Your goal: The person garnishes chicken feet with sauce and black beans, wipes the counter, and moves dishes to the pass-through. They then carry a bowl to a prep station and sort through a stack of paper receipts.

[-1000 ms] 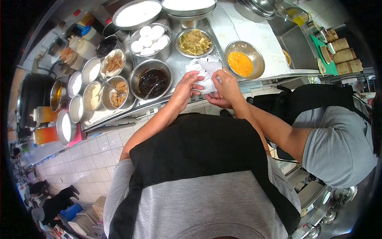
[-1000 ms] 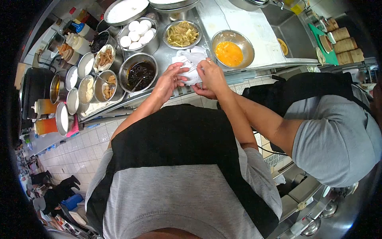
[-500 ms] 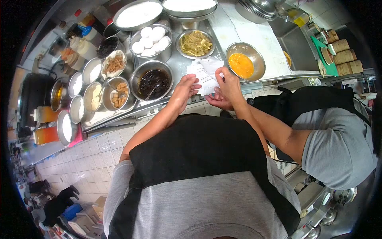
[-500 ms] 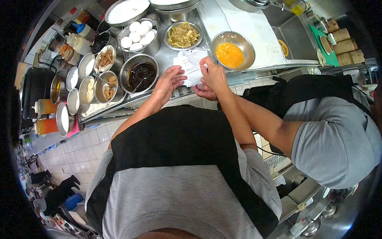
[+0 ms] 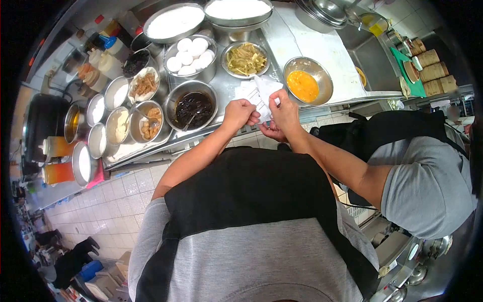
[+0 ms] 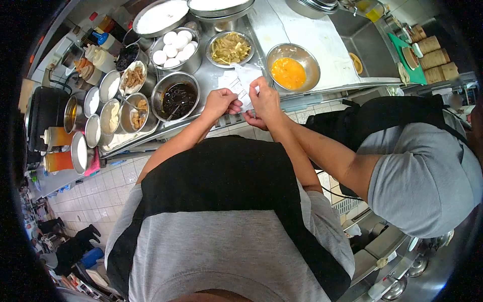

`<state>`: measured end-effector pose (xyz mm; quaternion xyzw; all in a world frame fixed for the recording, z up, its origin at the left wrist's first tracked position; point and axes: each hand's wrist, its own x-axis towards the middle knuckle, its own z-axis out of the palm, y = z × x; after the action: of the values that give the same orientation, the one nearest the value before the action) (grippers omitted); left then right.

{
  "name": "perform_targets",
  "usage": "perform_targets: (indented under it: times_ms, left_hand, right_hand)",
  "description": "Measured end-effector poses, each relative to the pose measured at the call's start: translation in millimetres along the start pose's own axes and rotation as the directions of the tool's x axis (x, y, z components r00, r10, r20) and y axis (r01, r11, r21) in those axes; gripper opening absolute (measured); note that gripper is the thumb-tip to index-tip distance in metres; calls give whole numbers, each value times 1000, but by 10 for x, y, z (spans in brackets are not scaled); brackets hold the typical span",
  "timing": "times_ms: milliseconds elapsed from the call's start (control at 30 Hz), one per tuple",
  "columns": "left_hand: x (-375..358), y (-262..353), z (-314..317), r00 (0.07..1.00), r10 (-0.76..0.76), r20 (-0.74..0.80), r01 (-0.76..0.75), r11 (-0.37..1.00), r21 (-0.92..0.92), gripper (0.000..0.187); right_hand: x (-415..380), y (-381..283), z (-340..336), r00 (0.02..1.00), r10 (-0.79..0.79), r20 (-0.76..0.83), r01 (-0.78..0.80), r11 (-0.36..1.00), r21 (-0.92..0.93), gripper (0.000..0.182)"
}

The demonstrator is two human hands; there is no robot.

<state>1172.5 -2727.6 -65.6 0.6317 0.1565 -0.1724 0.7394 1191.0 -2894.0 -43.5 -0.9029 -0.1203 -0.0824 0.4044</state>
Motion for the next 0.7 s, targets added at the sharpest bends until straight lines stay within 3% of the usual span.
perform_targets:
  times_ms: [467,700]
  left_hand:
    - [-60,30,16,1000,-27,17,27,999,-32,13]
    - [-49,60,0,1000,-31,4,31,997,-66,12]
  right_hand:
    - [38,28,-27,998,-65,3,65,998,23,12]
    - [80,15,-70,1000,19,-13,-18,997,71,10]
